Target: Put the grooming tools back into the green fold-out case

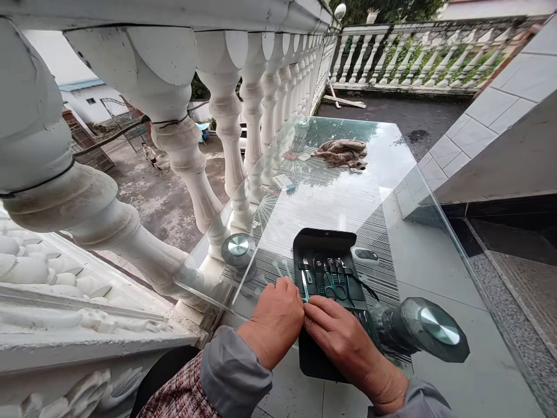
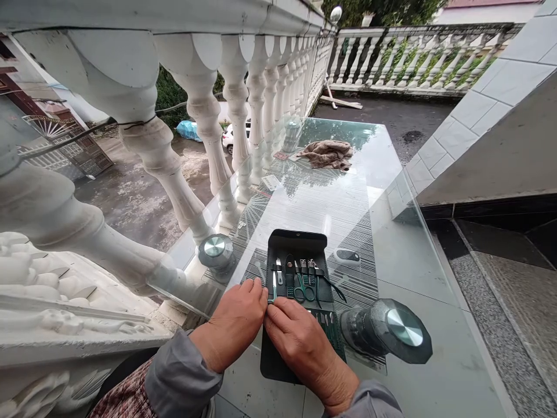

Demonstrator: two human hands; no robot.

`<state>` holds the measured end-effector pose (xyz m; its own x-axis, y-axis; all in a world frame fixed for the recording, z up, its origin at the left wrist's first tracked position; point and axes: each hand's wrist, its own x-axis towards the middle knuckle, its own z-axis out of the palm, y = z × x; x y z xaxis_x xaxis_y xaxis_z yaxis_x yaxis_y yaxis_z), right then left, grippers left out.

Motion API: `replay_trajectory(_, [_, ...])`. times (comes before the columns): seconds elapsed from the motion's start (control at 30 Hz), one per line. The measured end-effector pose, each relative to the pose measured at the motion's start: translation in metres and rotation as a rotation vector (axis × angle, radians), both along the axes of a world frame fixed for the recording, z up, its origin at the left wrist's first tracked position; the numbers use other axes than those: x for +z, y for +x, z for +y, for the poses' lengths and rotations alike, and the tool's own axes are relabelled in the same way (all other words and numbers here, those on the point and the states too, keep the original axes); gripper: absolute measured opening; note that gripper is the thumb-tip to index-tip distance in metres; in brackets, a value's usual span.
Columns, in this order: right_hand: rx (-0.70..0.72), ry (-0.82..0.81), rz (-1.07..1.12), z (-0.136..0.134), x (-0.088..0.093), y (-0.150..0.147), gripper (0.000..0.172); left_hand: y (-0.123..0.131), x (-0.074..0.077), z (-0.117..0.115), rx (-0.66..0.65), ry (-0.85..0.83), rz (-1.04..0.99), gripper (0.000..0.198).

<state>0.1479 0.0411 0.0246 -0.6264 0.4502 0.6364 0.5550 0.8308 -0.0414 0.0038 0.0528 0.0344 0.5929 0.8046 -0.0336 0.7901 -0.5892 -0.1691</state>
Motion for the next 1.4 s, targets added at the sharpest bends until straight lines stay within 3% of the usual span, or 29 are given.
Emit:
replay_trajectory(0.33, [-0.001,-0.009,0.001,0.001,-0.001,0.0,0.029,0.0,0.0,0.0,-0.004,-0.018,0.019,0.022])
replay_trajectory(0.7, [-0.021,-0.064,0.027,0.002,-0.008,0.002,0.024,0.0,-0.004,0.0,-0.013,0.01,-0.016,0.011])
replay_trajectory(0.9, [-0.152,-0.107,0.06,0.005,-0.016,0.002,0.021,0.003,0.002,0.003,0.025,-0.031,-0.03,0.009])
replay_trajectory(1.2, [-0.468,-0.191,0.323,0.011,-0.025,0.014,0.017,0.001,0.003,0.007,0.056,-0.038,-0.072,0.009])
replay_trajectory(1.3, [-0.52,-0.222,0.351,0.01,-0.023,0.023,0.017,0.003,0.004,0.008,0.055,-0.047,-0.094,0.016])
replay_trajectory(1.4, [-0.527,-0.233,0.331,0.008,-0.023,0.029,0.017,0.005,0.004,0.009,0.057,-0.046,-0.091,0.011])
